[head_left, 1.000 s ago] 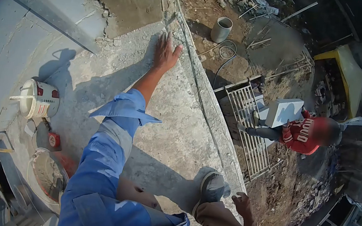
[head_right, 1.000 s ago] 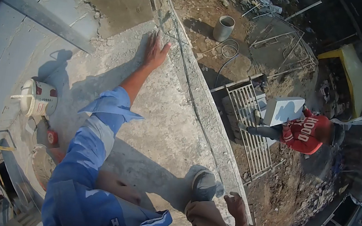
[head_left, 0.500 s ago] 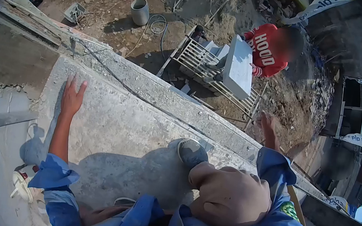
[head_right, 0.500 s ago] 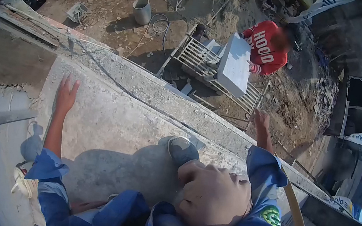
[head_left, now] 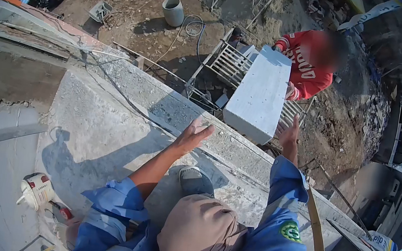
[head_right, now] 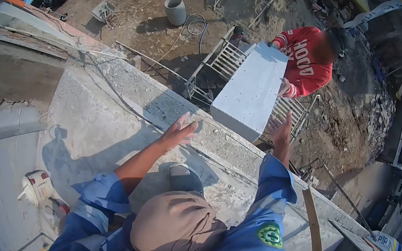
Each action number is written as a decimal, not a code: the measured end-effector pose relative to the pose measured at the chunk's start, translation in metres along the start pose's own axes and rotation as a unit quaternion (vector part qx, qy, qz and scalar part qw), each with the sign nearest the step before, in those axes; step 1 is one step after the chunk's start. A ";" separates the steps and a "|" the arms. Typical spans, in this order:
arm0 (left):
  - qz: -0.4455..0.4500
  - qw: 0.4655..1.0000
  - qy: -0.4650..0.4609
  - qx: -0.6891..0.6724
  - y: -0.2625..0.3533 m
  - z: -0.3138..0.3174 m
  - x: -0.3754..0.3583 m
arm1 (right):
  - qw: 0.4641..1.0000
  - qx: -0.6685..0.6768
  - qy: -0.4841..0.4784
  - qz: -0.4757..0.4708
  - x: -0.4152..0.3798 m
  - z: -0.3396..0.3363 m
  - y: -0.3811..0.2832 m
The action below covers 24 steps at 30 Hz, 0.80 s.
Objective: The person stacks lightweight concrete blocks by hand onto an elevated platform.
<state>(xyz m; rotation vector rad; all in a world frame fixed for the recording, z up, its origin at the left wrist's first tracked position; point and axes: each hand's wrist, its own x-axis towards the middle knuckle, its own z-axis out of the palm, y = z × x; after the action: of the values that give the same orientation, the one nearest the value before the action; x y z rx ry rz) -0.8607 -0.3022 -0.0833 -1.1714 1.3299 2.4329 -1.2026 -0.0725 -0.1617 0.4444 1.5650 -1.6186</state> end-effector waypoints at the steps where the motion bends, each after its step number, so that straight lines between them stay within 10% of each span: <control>1: -0.021 0.995 0.021 -0.090 -0.012 0.029 0.017 | 1.000 0.014 -0.014 0.000 0.001 0.008 -0.004; 5: -0.025 0.918 0.236 -0.318 -0.044 0.110 0.069 | 0.997 0.037 -0.068 0.014 0.030 0.035 -0.017; 8: 0.051 0.939 0.202 -0.274 -0.074 0.096 0.072 | 0.996 0.006 -0.084 0.042 0.076 0.043 -0.008; 9: 0.036 0.902 0.336 -0.270 -0.060 0.106 0.062 | 0.994 0.010 -0.111 0.014 0.075 0.057 -0.007; 11: 0.067 0.915 0.340 -0.206 -0.044 0.099 0.049 | 0.991 0.013 -0.136 0.009 0.033 0.100 -0.021; 12: 0.041 0.926 0.329 -0.180 -0.016 0.095 0.029 | 0.954 0.041 -0.296 -0.029 0.070 0.079 -0.007; 19: 0.134 0.925 0.352 0.049 0.036 0.012 -0.073 | 0.949 0.137 -0.283 -0.003 0.067 0.139 0.035; 20: 0.191 0.915 0.356 -0.001 0.038 -0.004 -0.089 | 0.945 0.141 -0.294 0.004 0.056 0.153 0.041; 22: 0.020 0.941 0.336 -0.045 0.071 -0.039 -0.150 | 0.935 0.142 -0.323 0.029 -0.003 0.188 0.047; 24: 0.142 0.924 0.344 -0.090 0.045 -0.078 -0.179 | 0.916 0.149 -0.367 0.056 -0.088 0.237 0.051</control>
<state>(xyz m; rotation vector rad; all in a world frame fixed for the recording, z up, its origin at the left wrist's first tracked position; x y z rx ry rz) -0.7126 -0.3462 0.0448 -2.1638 1.5416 2.4682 -1.0446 -0.2634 -0.0912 0.0496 0.7213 -1.6682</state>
